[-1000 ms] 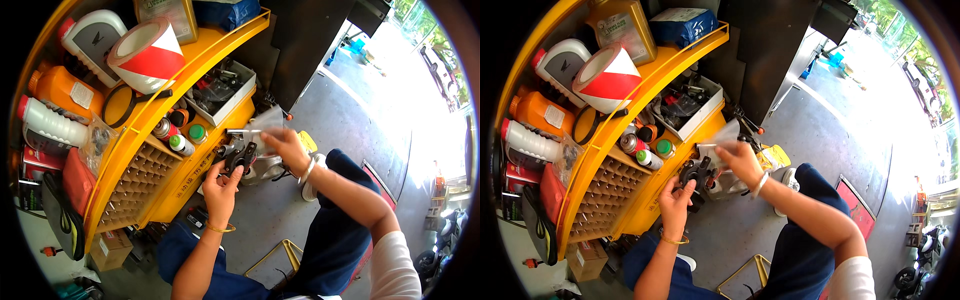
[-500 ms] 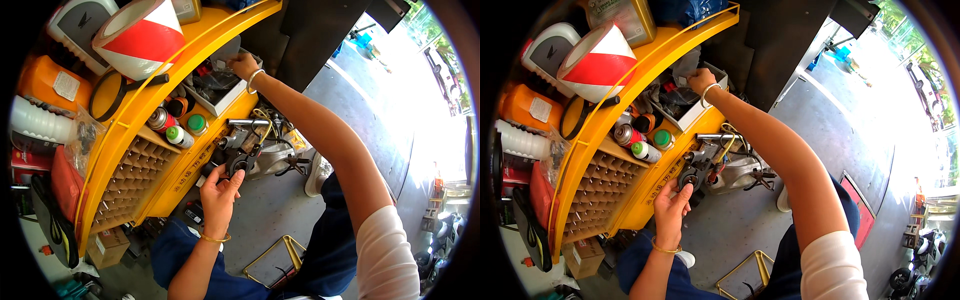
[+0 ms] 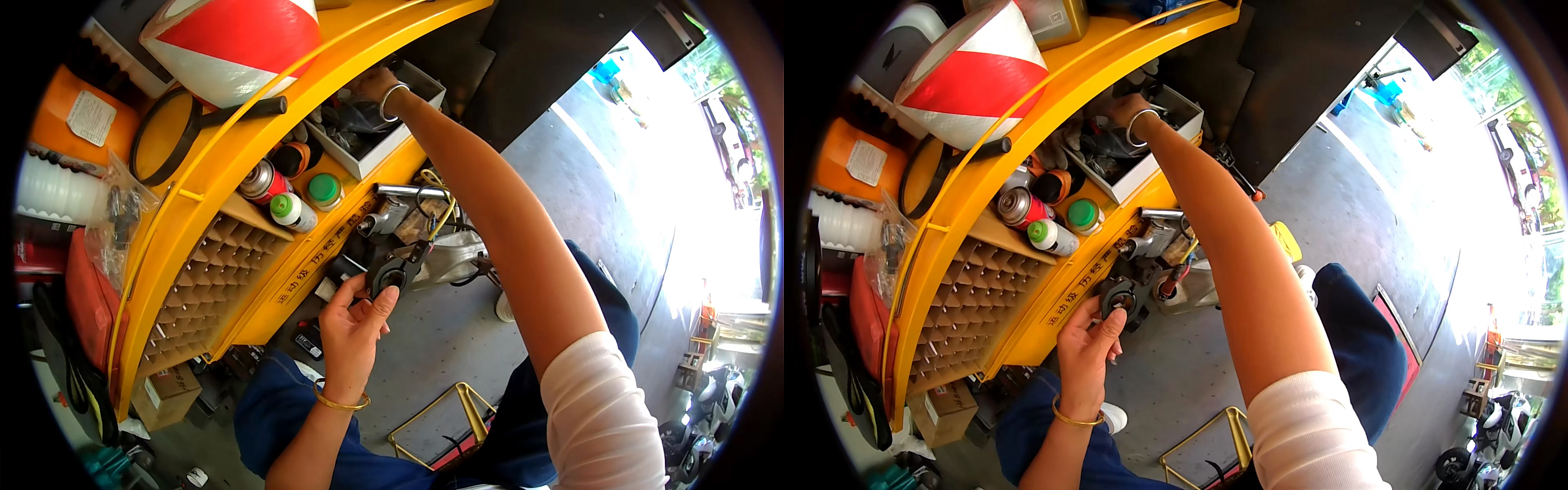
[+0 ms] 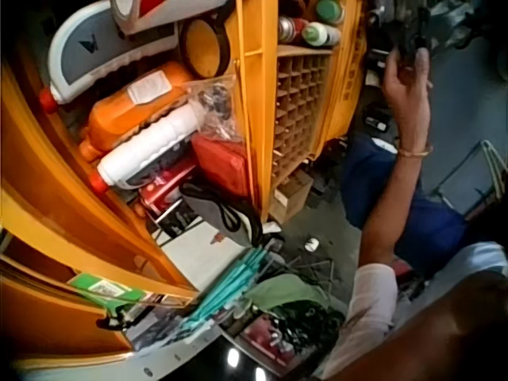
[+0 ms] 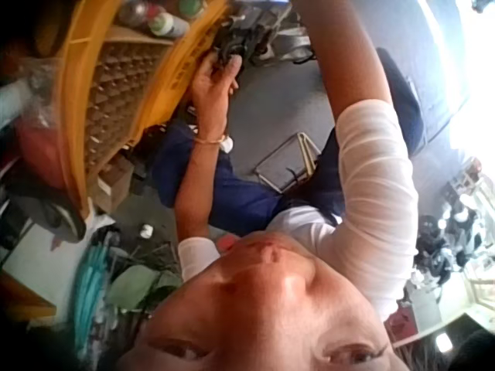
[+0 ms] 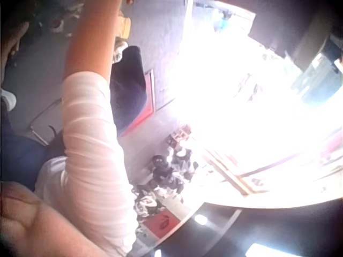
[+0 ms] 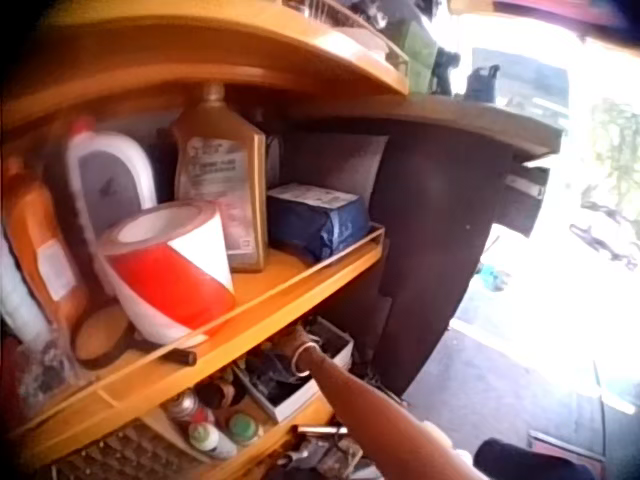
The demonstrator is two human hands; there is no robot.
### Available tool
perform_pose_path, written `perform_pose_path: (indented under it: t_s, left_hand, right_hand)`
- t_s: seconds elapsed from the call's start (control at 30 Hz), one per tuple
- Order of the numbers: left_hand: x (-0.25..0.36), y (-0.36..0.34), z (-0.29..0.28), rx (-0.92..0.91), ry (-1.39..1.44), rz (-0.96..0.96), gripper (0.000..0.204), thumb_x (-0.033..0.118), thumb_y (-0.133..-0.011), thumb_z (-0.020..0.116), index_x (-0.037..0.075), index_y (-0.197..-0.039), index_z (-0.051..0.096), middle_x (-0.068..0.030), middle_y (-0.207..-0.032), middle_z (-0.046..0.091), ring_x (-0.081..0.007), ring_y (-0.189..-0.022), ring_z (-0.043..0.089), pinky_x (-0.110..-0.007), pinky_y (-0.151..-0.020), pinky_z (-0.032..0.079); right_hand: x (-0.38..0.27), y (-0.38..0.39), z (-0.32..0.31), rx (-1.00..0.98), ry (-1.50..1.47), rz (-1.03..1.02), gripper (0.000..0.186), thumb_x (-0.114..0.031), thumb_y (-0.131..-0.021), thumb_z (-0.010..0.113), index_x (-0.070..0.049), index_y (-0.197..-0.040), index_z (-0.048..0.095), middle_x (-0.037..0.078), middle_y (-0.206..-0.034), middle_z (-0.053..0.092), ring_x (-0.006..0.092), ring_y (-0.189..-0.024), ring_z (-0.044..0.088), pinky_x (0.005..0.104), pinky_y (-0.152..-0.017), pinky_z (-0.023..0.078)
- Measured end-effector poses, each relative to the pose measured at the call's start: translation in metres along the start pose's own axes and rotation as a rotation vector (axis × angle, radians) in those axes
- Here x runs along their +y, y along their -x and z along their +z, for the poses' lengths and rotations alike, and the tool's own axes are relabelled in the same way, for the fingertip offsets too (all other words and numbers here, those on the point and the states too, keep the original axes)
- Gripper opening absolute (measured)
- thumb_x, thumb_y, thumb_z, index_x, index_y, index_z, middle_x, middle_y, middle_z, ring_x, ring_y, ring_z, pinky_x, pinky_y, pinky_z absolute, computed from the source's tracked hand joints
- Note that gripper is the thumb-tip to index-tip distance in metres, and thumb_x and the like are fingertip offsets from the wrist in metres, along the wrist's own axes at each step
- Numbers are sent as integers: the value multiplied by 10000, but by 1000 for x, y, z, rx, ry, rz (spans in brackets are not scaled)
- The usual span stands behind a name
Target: The person retrieves a small black mechanical part from a yellow tool cabinet and inspects it. They then handle a clear plastic bag containing small components and a larger circular metal part, examining each item closely before placing them back on the cabinet.
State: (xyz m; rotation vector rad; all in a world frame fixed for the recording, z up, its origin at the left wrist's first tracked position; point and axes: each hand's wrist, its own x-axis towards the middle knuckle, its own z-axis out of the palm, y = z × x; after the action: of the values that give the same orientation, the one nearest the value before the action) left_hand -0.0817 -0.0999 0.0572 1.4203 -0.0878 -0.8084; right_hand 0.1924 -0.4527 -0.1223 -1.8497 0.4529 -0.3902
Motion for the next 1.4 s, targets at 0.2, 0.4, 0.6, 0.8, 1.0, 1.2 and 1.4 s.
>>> perform_pose_path:
  t_s: [0.2, 0.4, 0.6, 0.8, 1.0, 1.2, 1.4]
  left_hand:
    - [-2, 1, -4, 0, -12, -11, 273, 158, -804, 682, -2, -1003, 586, 17, -771, 581, -14, -532, 431, -156, -470, 360]
    - [-3, 4, -6, -2, -24, -17, 277, 178, -817, 666, 12, -1018, 574, 29, -750, 557, -20, -545, 434, -156, -482, 342]
    - [-2, 2, -7, 6, -33, 3, 265, 186, -812, 675, 19, -999, 588, 37, -725, 556, -13, -535, 439, -155, -462, 335]
    - [3, -2, -2, 2, -7, 54, 240, 199, -819, 667, 24, -961, 585, 39, -696, 536, -20, -524, 431, -155, -466, 320]
    - [3, -4, 14, -4, 12, 69, 226, 194, -832, 649, 23, -960, 577, 40, -709, 519, -21, -534, 416, -157, -468, 313]
    - [5, -3, 29, -19, -49, 95, 213, 207, -850, 625, 39, -975, 585, 57, -705, 501, -13, -530, 398, -151, -461, 298]
    - [1, -2, 38, -114, 11, 43, 235, 219, -841, 641, 38, -982, 590, 36, -737, 545, -27, -543, 431, -161, -484, 319]
  right_hand:
    - [-16, 22, -5, 77, 618, -69, 359, -349, -746, 596, -45, -923, 671, 213, -966, 624, 340, -947, 597, 376, -827, 475]
    - [-76, 80, -31, -26, 693, -19, 345, -358, -682, 640, -121, -928, 685, 153, -957, 641, 331, -915, 606, 358, -823, 481]
    - [-73, 93, -55, -10, 651, -81, 357, -348, -641, 676, -129, -923, 688, 126, -929, 650, 307, -880, 616, 351, -801, 491]
    - [-101, 181, -85, -17, 326, -65, 323, -137, -695, 709, -52, -1003, 662, 90, -875, 676, 184, -800, 633, 291, -769, 479]
    - [-147, 312, -81, -174, -115, 237, 278, -245, -828, 624, 22, -753, 639, 46, -669, 619, 85, -643, 565, 237, -594, 452]
    - [-194, 379, -82, -28, -611, 544, 377, -391, -908, 491, -42, -1030, 567, 13, -932, 591, 85, -804, 538, 235, -712, 453]
    - [-190, 417, -74, 55, -726, 617, 324, -305, -829, 645, -62, -1021, 551, 1, -906, 568, 84, -825, 549, 229, -727, 457]
